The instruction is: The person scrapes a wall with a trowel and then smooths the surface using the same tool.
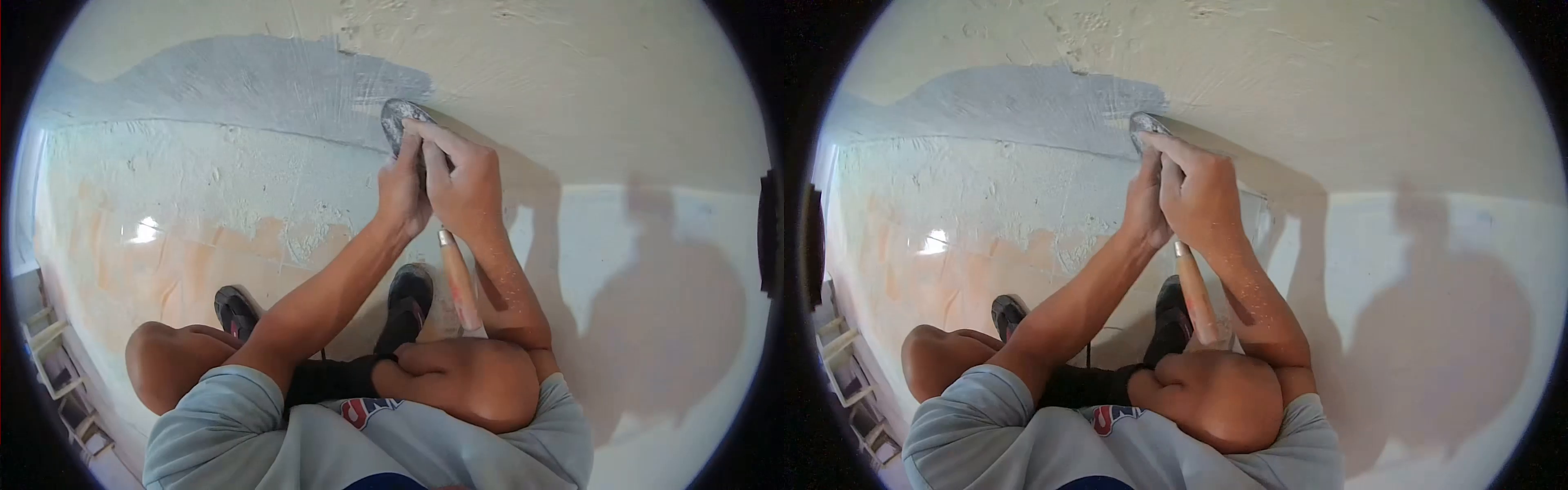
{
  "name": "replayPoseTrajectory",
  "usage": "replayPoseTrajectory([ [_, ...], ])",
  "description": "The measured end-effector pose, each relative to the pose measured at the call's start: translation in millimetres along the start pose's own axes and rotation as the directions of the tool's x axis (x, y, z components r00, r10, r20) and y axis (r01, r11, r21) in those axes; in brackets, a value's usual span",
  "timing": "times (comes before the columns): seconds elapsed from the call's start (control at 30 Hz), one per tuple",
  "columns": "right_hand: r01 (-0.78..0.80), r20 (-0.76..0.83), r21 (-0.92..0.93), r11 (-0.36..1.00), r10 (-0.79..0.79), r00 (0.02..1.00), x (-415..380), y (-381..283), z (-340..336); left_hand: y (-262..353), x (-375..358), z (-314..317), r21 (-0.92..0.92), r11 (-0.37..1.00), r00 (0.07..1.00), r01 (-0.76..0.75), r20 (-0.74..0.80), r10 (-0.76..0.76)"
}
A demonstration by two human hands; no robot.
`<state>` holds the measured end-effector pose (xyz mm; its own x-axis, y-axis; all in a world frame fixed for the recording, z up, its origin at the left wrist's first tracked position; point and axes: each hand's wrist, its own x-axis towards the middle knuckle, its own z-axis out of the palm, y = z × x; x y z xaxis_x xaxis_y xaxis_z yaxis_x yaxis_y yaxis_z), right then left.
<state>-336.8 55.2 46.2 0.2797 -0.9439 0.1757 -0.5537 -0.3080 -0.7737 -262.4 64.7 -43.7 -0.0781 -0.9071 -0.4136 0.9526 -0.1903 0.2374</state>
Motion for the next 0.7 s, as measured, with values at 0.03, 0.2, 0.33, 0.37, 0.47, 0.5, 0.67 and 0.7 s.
replayPoseTrajectory([
  [0.03, 0.046, -0.050, 0.024, 0.999, -0.045, 0.998, -1.5, -1.6, -4.5, -3.0, -2.3, 6.9, -0.018, 1.000, 0.999, -0.006, 0.047, 0.006],
  [0.2, 0.050, -0.073, 0.091, 0.995, -0.044, 0.996, -8.3, -2.4, -27.8, -17.0, -9.5, 26.1, -0.019, 0.999, 0.996, -0.032, 0.078, 0.033],
  [0.33, 0.124, -0.143, 0.078, 0.989, -0.112, 0.983, -11.2, 2.3, -24.6, -23.5, -6.2, 19.5, -0.036, 0.999, 0.995, -0.025, 0.096, 0.028],
  [0.37, 0.091, -0.120, 0.075, 0.993, -0.081, 0.989, -11.5, 0.1, -26.8, -24.1, -5.9, 16.2, -0.036, 0.999, 0.995, 0.004, 0.103, 0.000],
  [0.47, 0.030, -0.099, 0.086, 0.996, -0.022, 0.995, -10.3, -4.7, -26.8, -22.8, -5.9, 8.9, -0.044, 0.999, 0.987, 0.024, 0.157, -0.017],
  [0.5, 0.019, -0.078, 0.026, 0.999, -0.017, 0.997, -9.7, -6.5, -26.8, -21.1, -8.3, 12.0, -0.028, 0.999, 0.991, 0.021, 0.132, -0.017],
  [0.67, 0.038, -0.012, -0.034, 0.999, -0.039, 0.999, 11.0, -3.7, 12.6, 3.3, 9.7, -25.3, 0.045, 0.998, 0.999, 0.050, 0.002, -0.050],
  [0.7, 0.057, -0.008, -0.078, 0.995, -0.058, 0.998, 12.1, -3.9, 20.9, 10.0, 9.6, -26.3, 0.053, 0.998, 0.999, 0.039, 0.013, -0.040],
])
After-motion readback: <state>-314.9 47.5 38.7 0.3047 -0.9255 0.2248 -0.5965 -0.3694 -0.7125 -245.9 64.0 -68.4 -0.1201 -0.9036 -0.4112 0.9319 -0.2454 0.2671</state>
